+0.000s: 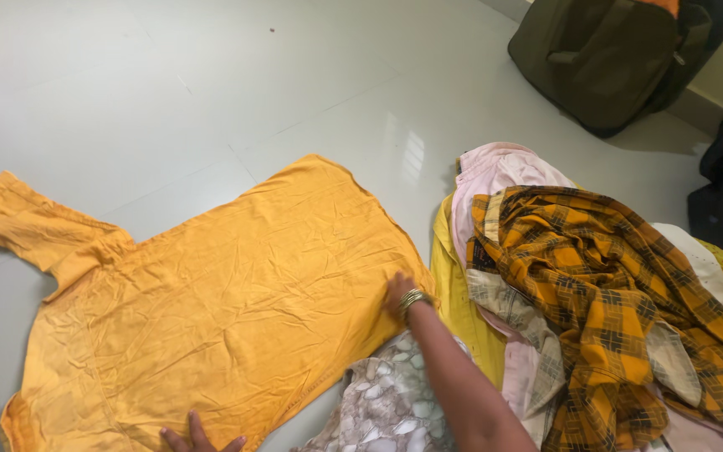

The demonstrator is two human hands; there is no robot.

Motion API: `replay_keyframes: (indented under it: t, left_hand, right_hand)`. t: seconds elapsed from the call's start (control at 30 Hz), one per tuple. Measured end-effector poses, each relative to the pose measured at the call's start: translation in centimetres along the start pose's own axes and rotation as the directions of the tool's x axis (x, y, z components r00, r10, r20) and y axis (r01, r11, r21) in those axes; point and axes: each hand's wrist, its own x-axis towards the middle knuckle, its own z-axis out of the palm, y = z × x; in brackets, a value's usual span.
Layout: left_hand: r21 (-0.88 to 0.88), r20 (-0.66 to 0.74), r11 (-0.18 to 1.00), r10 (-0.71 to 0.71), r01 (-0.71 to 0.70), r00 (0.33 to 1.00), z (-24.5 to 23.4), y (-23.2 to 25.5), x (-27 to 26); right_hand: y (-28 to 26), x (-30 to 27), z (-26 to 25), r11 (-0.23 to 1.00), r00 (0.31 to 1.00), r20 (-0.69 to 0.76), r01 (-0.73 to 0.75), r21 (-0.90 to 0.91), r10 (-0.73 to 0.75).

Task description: The person smooths out a yellow shirt on the floor, folds the sleeves and sides inward, and continues smoothing the fabric by hand.

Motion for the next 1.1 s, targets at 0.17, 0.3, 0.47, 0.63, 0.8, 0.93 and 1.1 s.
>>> replay_keyframes:
  t: [0.17, 0.3, 0.47, 0.63, 0.8, 0.93, 1.1]
  left_hand:
    - [0.857, 0.473, 0.49, -0.628, -0.159, 0.618, 0.8, -1.8, 0.2]
    - [0.777, 0.589, 0.629, -0.706, -0.034, 0.394, 1.2, -4.2, 0.5]
    - [0.807, 0.59, 0.561, -0.748, -0.186, 0.306, 2.3, -4.5, 0.5]
    - [0.817, 0.563, 0.577, -0.802, 0.012, 0.199, 1.7, -3.0, 1.2]
    - [0.809, 0.568, 0.586, -0.8, 0.047, 0.191, 0.8, -1.5, 1.9]
    - [0.809, 0.57, 0.585, -0.805, 0.056, 0.166, 0.5, -0.9, 2.3]
    - [0.819, 0.56, 0.572, -0.814, 0.051, 0.152, 0.1, -0.1, 2.9]
  right_hand:
    - [8.8, 6.2, 0.7, 0.969, 0.942, -0.271, -0.144, 0.202, 0.197]
    - [9.5, 5.3, 0.6, 0.953, 0.953, -0.077, -0.285, 0.104, 0.293]
    - [6.3, -0.1, -4.3, 0.87, 0.88, 0.113, -0.473, 0.136, 0.461]
    - [6.4, 2.1, -2.6, 0.93, 0.92, 0.151, -0.368, 0.018, 0.362]
    - [10.5, 5.9, 0.1, 0.963, 0.964, -0.004, -0.265, 0.041, 0.266]
    - [9.2, 5.3, 0.5, 0.983, 0.97, -0.16, -0.183, 0.011, 0.182]
    - [5.8, 3.0, -2.3, 0.906, 0.913, -0.096, -0.372, 0.203, 0.396]
